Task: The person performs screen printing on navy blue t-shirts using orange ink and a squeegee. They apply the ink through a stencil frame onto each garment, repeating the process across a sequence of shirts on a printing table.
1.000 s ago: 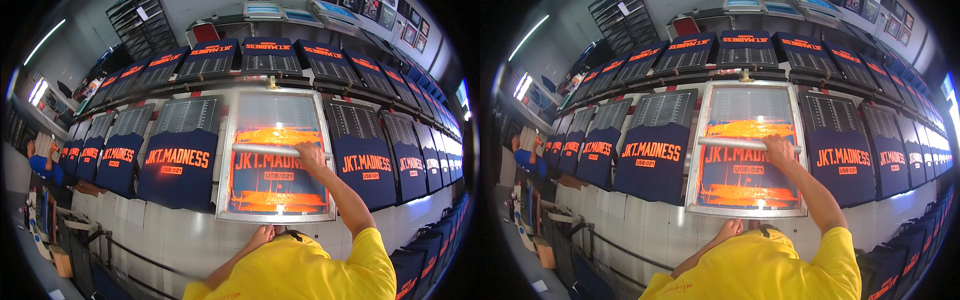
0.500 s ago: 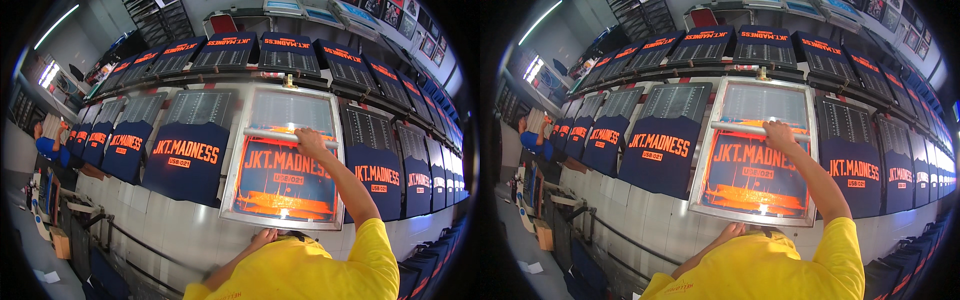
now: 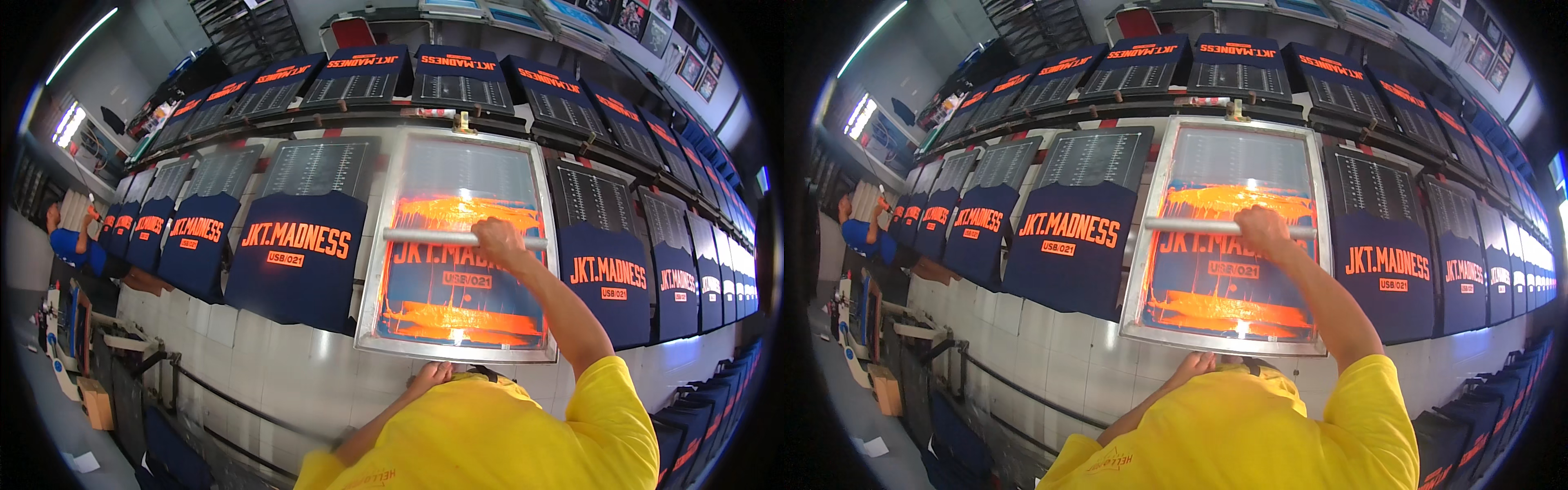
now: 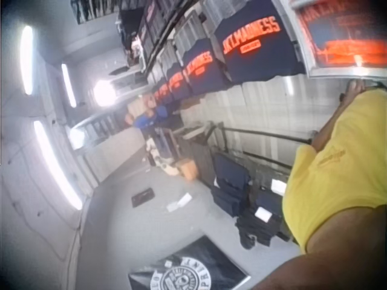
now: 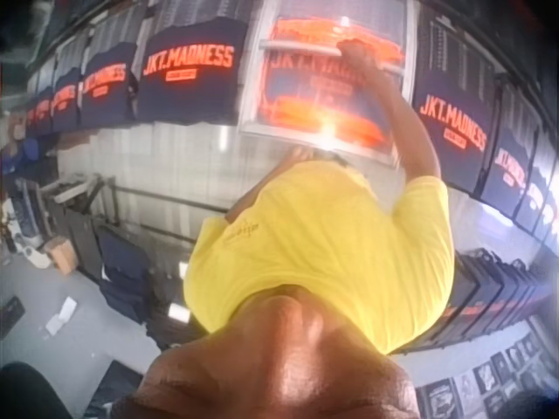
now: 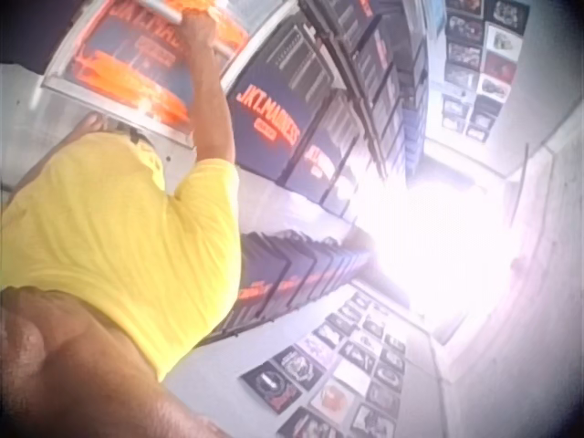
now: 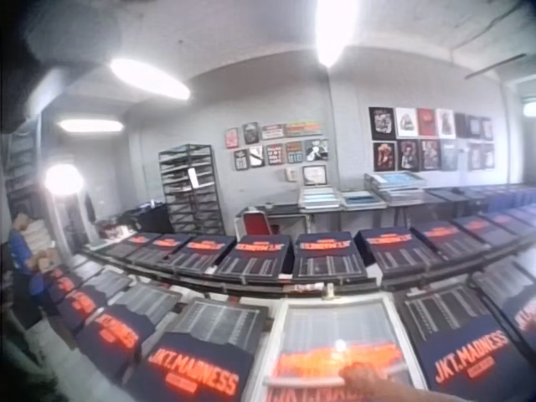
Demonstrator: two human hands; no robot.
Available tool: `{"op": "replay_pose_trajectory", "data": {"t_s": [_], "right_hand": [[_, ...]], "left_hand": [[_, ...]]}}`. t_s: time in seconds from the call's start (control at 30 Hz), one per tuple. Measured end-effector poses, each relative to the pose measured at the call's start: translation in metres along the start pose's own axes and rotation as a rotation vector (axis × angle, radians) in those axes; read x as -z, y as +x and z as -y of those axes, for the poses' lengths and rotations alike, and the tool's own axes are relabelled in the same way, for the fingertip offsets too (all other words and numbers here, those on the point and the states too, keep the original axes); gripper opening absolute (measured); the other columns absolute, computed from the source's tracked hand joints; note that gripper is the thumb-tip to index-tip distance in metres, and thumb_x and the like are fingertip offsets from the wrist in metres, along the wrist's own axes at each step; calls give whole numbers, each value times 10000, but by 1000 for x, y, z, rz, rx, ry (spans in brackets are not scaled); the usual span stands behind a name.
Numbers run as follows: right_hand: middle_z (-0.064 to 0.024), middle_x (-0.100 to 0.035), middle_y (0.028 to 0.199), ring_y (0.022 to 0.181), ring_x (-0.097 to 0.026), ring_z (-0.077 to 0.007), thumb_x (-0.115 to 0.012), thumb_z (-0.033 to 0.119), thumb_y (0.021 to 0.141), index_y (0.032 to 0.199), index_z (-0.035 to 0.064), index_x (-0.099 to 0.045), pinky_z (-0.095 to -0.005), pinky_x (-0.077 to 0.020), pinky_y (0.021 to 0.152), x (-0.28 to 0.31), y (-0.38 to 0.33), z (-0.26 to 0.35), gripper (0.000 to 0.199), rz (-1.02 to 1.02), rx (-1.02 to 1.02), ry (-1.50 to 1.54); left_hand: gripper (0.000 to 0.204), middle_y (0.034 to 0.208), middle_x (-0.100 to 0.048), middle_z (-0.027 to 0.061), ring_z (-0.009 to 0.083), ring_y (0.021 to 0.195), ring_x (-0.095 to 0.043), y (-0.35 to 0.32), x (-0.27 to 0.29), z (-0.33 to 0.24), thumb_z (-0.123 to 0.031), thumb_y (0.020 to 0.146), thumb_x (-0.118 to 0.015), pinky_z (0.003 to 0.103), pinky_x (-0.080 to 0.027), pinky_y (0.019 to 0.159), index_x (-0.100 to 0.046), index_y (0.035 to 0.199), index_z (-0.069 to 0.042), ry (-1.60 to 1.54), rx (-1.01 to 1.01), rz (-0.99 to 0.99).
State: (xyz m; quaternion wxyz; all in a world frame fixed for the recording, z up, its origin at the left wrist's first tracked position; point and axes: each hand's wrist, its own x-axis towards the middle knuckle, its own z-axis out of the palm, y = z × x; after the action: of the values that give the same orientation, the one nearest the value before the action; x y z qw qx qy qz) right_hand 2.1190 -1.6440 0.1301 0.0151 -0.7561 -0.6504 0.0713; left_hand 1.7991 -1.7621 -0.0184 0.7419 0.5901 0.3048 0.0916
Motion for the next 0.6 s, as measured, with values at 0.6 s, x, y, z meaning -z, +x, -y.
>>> {"op": "replay_pose_trajectory", "data": {"t_s": [0.6], "right_hand": [[-84, -620, 766, 767, -634, -293, -751, 151, 713, 796, 81, -617, -435, -523, 667, -10, -82, -20, 172, -346, 70, 82]], "left_hand": [[493, 664, -509, 19, 150, 639, -457, 1, 5, 1, -419, 1048, -424, 320, -411, 651, -534, 740, -50, 15, 140, 42]]}}
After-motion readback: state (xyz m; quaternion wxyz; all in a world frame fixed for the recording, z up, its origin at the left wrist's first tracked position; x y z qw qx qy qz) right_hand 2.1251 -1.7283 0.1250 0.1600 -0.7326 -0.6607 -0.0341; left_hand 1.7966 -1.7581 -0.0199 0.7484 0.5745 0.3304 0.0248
